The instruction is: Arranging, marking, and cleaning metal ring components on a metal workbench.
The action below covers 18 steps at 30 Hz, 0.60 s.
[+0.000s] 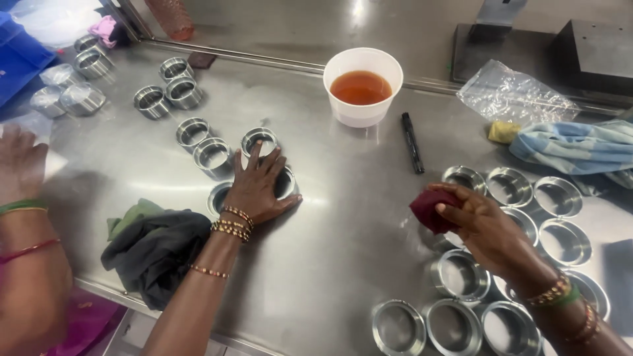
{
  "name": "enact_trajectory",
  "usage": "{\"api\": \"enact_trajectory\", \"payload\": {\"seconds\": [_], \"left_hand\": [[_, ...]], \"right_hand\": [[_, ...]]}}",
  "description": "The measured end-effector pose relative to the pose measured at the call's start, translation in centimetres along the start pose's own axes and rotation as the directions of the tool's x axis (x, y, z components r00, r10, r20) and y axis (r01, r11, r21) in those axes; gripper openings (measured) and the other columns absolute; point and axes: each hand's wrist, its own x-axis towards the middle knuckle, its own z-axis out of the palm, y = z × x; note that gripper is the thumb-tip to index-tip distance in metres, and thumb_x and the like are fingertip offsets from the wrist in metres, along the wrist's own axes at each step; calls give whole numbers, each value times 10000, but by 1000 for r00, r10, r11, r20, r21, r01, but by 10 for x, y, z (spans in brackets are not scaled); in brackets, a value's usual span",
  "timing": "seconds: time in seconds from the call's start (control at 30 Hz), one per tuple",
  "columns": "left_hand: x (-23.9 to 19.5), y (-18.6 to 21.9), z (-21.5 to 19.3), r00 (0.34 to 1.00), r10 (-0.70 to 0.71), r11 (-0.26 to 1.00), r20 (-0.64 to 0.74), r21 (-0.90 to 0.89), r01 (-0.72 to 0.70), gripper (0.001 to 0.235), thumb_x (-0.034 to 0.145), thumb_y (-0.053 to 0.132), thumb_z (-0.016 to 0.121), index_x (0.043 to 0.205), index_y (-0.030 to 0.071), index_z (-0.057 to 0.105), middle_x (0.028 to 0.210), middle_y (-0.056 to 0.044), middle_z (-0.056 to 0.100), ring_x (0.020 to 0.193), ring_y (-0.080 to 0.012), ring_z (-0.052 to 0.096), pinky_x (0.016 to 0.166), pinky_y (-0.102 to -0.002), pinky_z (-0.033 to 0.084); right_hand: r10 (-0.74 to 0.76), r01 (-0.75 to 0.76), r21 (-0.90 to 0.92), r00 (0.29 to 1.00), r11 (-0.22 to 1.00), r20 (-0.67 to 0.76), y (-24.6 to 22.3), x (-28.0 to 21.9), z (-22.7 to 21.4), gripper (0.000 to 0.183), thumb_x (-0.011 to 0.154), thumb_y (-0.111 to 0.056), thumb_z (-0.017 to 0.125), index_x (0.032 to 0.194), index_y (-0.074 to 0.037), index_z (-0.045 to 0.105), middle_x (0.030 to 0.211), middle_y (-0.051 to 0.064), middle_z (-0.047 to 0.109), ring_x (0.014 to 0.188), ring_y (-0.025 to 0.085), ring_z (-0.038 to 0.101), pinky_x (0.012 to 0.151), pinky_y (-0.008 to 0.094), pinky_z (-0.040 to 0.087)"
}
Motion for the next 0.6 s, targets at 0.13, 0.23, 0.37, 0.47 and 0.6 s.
{"api": "enact_trajectory", "payload": {"seconds": [0.13,0.23,0.37,0.47,0.6], "left_hand": [[25,-38,4,1000,28,998,-12,53,-28,982,784,822,533,1474,127,471,1611,-62,355,1541,-392,146,1214,-690,68],[46,-63,17,997,-73,996,-11,51,74,1012,742,820,550,1465,118,451,1608,-110,346,1498,-418,156,1135,-701,83],[61,-93,29,955,-281,958,-92,29,284,985,810,750,595,1511,80,423,1524,-172,444,1474,-416,268,1204,-678,126],[64,-63,31,930,-266,962,-253,-7,274,894,862,575,703,1543,69,420,1513,-252,448,1458,-438,323,1209,-638,213],[39,47,20,886,-47,913,-462,-379,-149,940,835,405,823,1556,32,349,1505,-258,438,1389,-433,416,1172,-561,357]], "right_hand": [[11,-13,-28,998,1000,-60,-3,-6,-18,420,1004,-192,474,1377,-52,609,1165,190,754,1039,268,662,931,370,547],[-10,30,109,984,994,-180,5,-21,-47,322,1030,-148,466,1282,-7,609,1138,196,729,1002,266,671,925,371,548],[-42,140,259,935,956,-353,6,-53,-59,218,1056,-96,428,1182,3,577,1170,174,701,1057,221,694,985,330,553],[-57,91,75,927,993,-370,10,-57,-60,227,1054,-98,430,1176,-17,603,1146,153,711,1057,217,686,968,331,550],[-127,123,-31,975,992,-184,42,-17,-54,266,1020,-144,463,1200,-42,630,1125,138,721,1002,217,686,891,327,566]]}}
